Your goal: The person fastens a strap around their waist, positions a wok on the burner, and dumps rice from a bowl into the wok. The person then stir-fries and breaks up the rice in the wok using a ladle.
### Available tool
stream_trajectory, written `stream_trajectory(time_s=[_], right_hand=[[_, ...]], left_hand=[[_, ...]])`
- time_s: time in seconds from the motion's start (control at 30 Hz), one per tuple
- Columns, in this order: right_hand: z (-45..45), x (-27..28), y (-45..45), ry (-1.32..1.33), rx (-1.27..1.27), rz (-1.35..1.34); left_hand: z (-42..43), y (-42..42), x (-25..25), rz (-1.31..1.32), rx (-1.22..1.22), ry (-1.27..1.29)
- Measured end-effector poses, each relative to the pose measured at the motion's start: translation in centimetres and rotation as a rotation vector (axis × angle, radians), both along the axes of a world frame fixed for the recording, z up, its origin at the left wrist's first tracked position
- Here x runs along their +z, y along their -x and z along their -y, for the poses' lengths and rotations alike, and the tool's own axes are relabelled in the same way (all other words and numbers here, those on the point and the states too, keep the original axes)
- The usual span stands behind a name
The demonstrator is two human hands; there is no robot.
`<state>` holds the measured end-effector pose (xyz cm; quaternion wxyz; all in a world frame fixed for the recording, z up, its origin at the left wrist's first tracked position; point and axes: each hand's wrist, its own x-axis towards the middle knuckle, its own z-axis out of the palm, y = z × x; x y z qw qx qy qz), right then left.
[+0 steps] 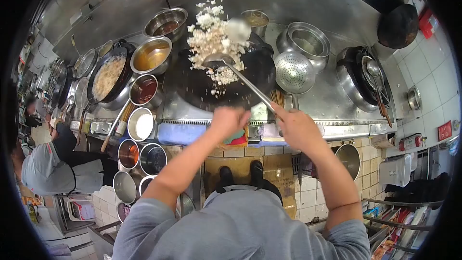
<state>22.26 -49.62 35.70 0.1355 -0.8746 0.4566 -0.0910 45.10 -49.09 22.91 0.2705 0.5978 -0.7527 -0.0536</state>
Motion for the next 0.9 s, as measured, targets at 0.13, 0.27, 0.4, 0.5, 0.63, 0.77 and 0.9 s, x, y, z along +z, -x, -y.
stream_trajectory(time_s=[0.13, 0.27, 0.4, 0.5, 0.63, 0.77, 0.9], right_hand=[[-2.3, 9.2, 4.8, -0.257, 0.106, -0.161], [-3.4, 16.2, 6.5, -0.264, 0.137, -0.338], [-0.1, 9.2, 2.9, -0.086, 0.137, -0.232], [2.3, 1.0, -2.2, -0.082, -0.038, -0.247], [0.7, -2.2, -1.1, 0.025, -0.088, -0.097], [-3.2, 3.7, 4.7, -0.087, -0.065, -0.127], [-1.1, 1.1, 6.5, -0.095, -0.029, -0.173]], left_hand=[[2.5, -2.3, -0.1, -0.082, 0.021, -0.189], [-2.8, -0.3, 5.8, -0.051, -0.086, -0.06], [2.5, -1.2, 3.8, -0.09, -0.056, 0.189], [2.8, 0.3, -5.7, -0.156, 0.092, 0.135], [-1.0, 0.8, -5.1, -0.206, -0.025, -0.082], [3.7, -2.3, -2.4, -0.067, 0.032, 0.105], [6.2, -3.9, -4.8, 0.037, 0.119, 0.115]])
